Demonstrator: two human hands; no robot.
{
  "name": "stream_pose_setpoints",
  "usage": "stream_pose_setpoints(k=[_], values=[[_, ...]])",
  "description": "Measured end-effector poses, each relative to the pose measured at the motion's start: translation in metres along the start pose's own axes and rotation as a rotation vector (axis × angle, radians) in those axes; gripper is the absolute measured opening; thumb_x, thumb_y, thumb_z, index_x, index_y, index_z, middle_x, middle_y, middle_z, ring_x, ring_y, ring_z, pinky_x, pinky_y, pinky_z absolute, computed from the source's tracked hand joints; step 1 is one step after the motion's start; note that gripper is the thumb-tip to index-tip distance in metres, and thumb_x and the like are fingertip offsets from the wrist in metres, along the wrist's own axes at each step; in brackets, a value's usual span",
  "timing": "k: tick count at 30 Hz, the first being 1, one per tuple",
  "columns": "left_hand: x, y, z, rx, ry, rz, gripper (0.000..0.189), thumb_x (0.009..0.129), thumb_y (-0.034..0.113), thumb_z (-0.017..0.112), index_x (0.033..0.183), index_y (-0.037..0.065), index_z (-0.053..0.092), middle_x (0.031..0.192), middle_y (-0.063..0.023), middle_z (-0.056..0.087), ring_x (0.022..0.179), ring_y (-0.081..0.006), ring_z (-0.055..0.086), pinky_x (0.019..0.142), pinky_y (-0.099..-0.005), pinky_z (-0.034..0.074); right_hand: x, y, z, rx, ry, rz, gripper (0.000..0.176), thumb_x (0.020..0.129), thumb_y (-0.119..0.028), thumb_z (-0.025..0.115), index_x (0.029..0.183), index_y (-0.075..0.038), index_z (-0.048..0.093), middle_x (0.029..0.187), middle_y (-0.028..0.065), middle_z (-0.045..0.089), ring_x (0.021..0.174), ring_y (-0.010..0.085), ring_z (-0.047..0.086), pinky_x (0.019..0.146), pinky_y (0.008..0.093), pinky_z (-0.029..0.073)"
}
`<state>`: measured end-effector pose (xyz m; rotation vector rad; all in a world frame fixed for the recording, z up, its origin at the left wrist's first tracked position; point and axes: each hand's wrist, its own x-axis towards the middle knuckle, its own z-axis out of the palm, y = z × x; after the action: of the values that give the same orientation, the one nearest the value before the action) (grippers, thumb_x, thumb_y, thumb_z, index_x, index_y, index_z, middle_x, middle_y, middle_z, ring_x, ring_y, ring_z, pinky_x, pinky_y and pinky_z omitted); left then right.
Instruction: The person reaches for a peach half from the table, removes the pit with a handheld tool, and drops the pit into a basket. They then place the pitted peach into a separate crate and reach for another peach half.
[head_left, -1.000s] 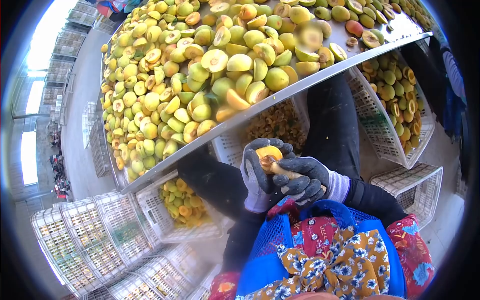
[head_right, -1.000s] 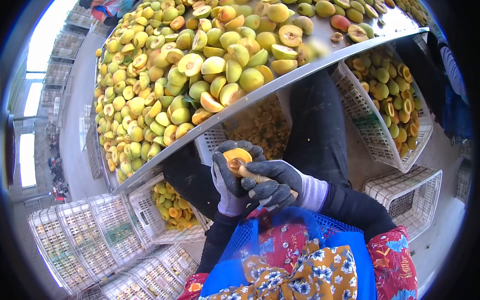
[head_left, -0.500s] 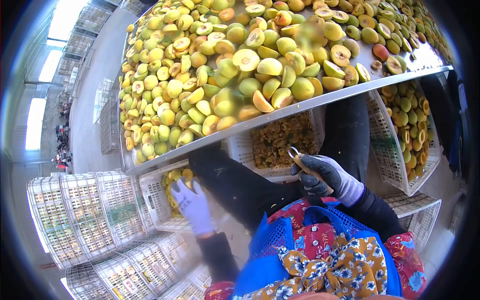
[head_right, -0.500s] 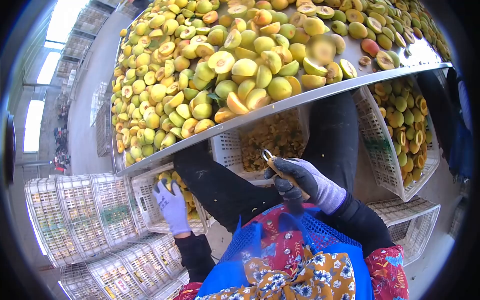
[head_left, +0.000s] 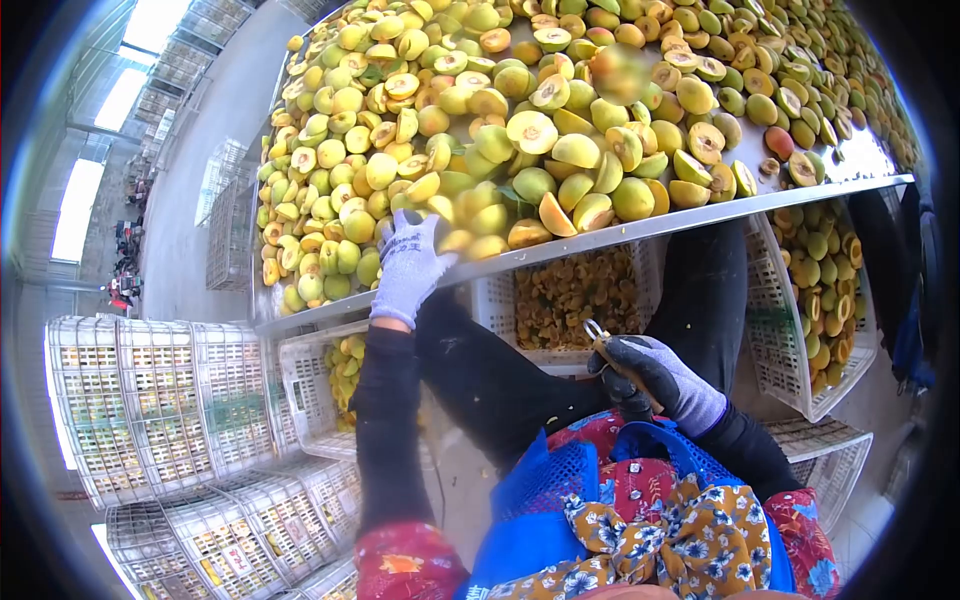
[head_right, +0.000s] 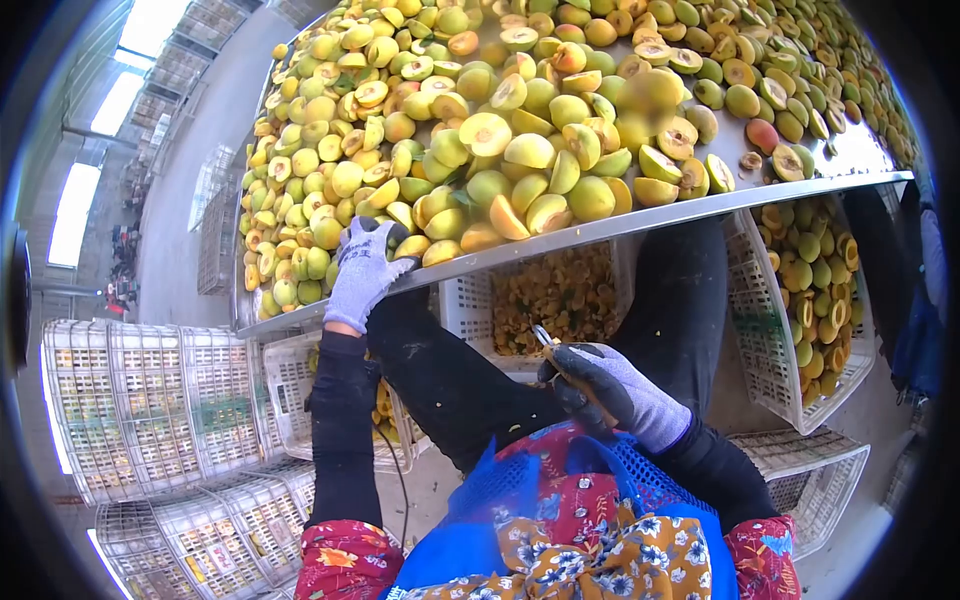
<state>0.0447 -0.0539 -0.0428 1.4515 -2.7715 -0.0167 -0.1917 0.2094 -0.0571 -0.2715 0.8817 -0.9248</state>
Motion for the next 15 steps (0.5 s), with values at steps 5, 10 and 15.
stream_pose_setpoints(k=[5,10,15], values=[[-0.017,0.011,-0.015,-0.408,0.183,-0.065,0.039,0.082,0.024,0.074,0.113,0.005,0.057,0.114,-0.0165,0.058,0.101,-0.0336,0.059,0.085,-0.0451,0.05,-0.007,-0.014,0.009,-0.118,0.002,-0.065,0.031,0.103,-0.032,0.049,0.099,-0.004,0.06,0.069,-0.0001,0.056,0.062,0.0066,0.053,0.056,0.0218,0.041],[-0.056,0.06,-0.025,-1.604,0.158,-0.372,0.03,0.089,0.012,0.066,0.114,0.002,0.054,0.1,-0.0086,0.062,0.086,-0.0177,0.065,0.068,-0.0275,0.056,-0.001,-0.013,0.019,-0.608,0.145,-0.405,0.019,0.099,-0.021,0.056,0.105,-0.003,0.055,0.069,0.0092,0.061,0.06,0.0222,0.062,0.055,0.0353,0.046],[-0.084,0.104,-0.007,-1.786,-0.074,-0.425,0.037,0.1,0.035,0.052,0.119,0.004,0.057,0.092,-0.0072,0.064,0.078,-0.0147,0.063,0.064,-0.0248,0.053,-0.002,-0.016,0.039,-1.147,0.218,-0.601,0.027,0.095,-0.017,0.059,0.109,0.004,0.051,0.07,0.0219,0.062,0.065,0.0419,0.063,0.057,0.0481,0.048]])
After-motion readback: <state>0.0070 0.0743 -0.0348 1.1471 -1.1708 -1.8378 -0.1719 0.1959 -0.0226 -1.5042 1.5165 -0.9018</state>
